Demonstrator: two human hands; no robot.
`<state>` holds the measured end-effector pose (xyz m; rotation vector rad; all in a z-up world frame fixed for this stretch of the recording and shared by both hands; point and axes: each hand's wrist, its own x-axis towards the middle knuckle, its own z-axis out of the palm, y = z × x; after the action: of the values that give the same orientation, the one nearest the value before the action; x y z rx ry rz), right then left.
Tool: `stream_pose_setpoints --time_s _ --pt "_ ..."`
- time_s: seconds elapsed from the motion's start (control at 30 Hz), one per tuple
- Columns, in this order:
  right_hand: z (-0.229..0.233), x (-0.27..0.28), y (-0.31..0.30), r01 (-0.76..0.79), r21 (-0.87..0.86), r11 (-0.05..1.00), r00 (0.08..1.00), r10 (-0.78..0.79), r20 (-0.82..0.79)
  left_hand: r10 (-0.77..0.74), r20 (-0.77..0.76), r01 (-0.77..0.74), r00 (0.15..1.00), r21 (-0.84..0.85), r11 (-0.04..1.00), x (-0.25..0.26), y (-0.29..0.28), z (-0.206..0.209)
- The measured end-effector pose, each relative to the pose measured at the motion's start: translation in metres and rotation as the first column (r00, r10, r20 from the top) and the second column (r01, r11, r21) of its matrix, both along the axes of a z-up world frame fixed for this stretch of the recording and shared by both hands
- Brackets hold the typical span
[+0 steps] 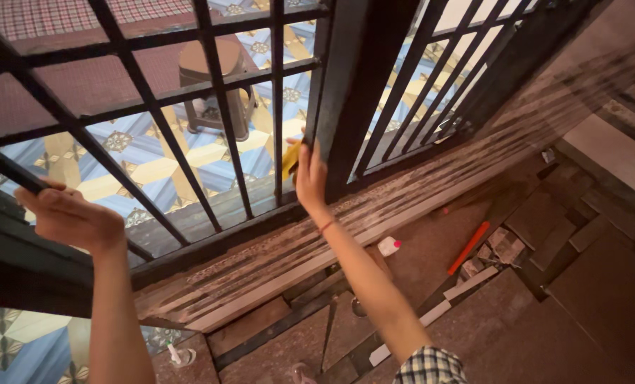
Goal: The person wipes the vertical and horizontal bars of a metal gate with a yellow cloth, moving the cloth up and down the surfaces by hand.
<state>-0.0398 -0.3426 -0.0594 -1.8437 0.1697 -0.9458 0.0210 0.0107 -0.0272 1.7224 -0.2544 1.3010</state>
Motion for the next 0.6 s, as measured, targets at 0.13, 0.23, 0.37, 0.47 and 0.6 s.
stream_pose_setpoints --time_s 0.13,0.23,0.37,0.47,0.6 --pt "-0.037 -0.026 -0.009 -0.054 -0.189 0.980 0.995 0.070 0.076 0.025 0.018 -0.025 1.000 0.032 0.999 -0.002 -0.001 0.002" --pt "-0.049 -0.042 -0.026 -0.023 -0.304 0.952 0.970 -0.053 -0.239 0.049 -0.029 -0.049 0.998 0.022 0.999 -0.003 -0.002 0.001" --pt "-0.060 -0.072 -0.035 -0.028 -0.429 0.903 0.854 -0.201 -0.479 0.056 0.004 -0.056 0.998 -0.015 0.998 0.002 -0.003 -0.004" --pt "-0.063 -0.088 -0.048 -0.021 -0.502 0.865 0.773 -0.304 -0.557 0.076 -0.007 -0.076 0.997 0.000 0.997 0.001 -0.002 -0.004" --pt "-0.050 -0.100 -0.074 0.029 -0.726 0.687 0.804 -0.448 -0.391 0.067 -0.022 -0.068 0.997 -0.032 0.997 -0.006 -0.009 0.004"
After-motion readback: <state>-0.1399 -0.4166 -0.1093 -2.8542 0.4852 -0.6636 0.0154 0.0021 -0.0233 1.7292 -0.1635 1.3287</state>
